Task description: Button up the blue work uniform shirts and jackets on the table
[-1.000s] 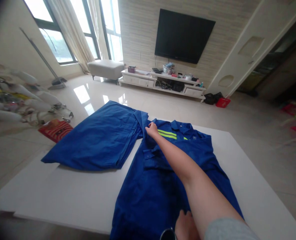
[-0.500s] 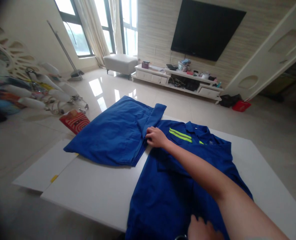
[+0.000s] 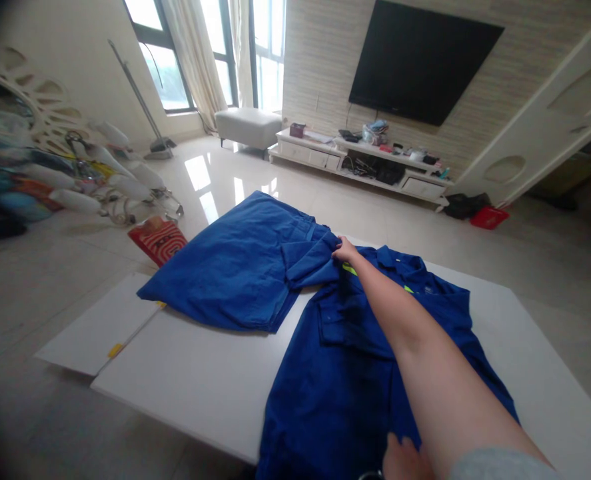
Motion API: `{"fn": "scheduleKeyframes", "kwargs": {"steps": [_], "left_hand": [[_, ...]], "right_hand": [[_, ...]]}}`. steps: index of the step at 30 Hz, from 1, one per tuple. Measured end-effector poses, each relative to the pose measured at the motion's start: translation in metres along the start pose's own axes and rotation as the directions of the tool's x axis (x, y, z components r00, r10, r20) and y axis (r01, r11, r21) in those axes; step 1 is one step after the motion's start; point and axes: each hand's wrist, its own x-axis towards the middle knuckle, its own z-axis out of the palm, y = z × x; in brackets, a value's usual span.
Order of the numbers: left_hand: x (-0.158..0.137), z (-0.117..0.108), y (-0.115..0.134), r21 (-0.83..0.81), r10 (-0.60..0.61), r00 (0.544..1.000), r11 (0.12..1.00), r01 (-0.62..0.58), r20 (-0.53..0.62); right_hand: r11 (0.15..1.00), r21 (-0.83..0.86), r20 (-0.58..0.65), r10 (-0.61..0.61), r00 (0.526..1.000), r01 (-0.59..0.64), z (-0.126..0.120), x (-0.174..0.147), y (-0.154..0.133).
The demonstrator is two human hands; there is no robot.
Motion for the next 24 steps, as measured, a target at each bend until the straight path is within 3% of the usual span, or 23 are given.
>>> {"fn": "scheduleKeyframes", "kwargs": {"steps": [2,4,9,14,17,20,21,24], "left_hand": [[-0.004,-0.009,0.004,0.047,-0.175,0.983,0.984,0.172,0.059],[-0.007,-0.015,0.01,0.053,-0.266,0.962,0.963,0.263,0.064],[-0.012,-0.02,0.019,0.014,-0.201,0.979,0.98,0.2,0.045],[-0.014,-0.025,0.019,0.118,-0.273,0.962,0.956,0.269,0.019],[-0.017,-0.029,0.022,0.189,-0.297,0.955,0.937,0.295,-0.017],[-0.023,-0.031,0.023,0.211,-0.263,0.964,0.94,0.266,-0.044],[-0.024,-0.032,0.023,0.212,-0.251,0.967,0.944,0.253,-0.036],[-0.028,-0.028,0.027,0.213,-0.226,0.974,0.952,0.22,0.001]], "right_hand": [[1.0,-0.005,0.042,-0.011,0.999,0.012,0.002,0.001,0.009],[0.998,-0.056,0.036,-0.039,0.999,0.041,0.004,0.002,0.012],[0.946,-0.296,0.154,-0.089,0.984,0.132,0.008,0.005,0.004],[0.931,-0.353,0.077,-0.074,0.994,0.097,0.007,0.001,-0.009],[0.91,-0.357,0.003,-0.227,0.974,0.213,-0.014,0.003,-0.008],[0.857,-0.329,-0.019,-0.426,0.904,0.397,-0.046,0.006,0.003],[0.851,-0.312,-0.002,-0.444,0.896,0.422,-0.056,0.005,0.009],[0.9,-0.251,0.047,-0.357,0.933,0.357,-0.07,-0.004,0.028]]}}
